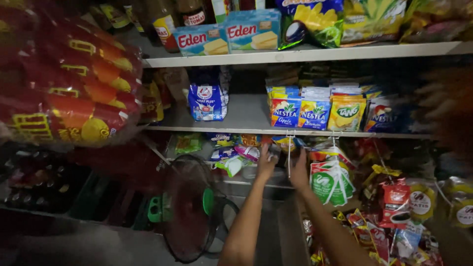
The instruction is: Organizing various grocery items from a cardboard box onto store shelves.
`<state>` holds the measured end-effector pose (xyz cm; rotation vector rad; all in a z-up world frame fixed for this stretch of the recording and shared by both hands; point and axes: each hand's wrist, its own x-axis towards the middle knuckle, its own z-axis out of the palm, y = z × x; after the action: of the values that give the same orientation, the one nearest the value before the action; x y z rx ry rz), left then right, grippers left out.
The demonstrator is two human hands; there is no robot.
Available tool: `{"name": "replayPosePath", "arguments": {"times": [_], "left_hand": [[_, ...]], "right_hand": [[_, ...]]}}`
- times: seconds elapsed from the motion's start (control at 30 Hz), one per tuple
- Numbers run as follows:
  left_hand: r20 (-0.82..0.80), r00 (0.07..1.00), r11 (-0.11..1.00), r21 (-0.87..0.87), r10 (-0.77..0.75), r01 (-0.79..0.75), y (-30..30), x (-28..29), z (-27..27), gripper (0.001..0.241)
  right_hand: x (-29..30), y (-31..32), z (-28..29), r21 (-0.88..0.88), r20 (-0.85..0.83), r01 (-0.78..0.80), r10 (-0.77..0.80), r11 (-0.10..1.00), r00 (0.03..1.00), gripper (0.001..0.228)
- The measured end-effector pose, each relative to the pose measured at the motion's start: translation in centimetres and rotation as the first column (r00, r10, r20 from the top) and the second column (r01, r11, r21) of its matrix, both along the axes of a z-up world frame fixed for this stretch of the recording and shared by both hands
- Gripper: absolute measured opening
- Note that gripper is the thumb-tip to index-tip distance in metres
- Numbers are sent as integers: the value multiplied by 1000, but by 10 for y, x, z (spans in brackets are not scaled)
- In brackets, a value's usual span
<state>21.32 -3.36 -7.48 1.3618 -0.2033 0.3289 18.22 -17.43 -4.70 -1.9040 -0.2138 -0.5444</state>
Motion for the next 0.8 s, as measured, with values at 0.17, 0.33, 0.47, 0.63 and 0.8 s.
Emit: {"name": "replayPosePath", "arguments": {"times": [0.17, 0.33, 0.47, 0.63, 0.8], "left_hand": [[-21, 994, 993, 45, -107, 108, 0, 15, -20, 64], [-331, 941, 994, 53, -68, 91, 9, -25, 3, 30], [-252, 960, 991, 7, -125, 131, 15, -49, -15, 27], [-228, 952, 979, -63, -204, 195, 21, -93, -16, 25], [-236, 955, 983, -51, -183, 175, 25, -136, -3, 26]], "right_hand": [[17, -8, -12, 227, -33, -124, 135, 966, 990, 52], [-11, -3, -1, 64, -149, 1, 9, 998, 989, 20], [-30, -7, -37, 64, -218, 5, 9, 998, 976, 19], [-69, -6, -35, 311, -357, -13, 130, 950, 925, 16], [-115, -10, 3, 371, -335, -87, 221, 925, 916, 16]]}}
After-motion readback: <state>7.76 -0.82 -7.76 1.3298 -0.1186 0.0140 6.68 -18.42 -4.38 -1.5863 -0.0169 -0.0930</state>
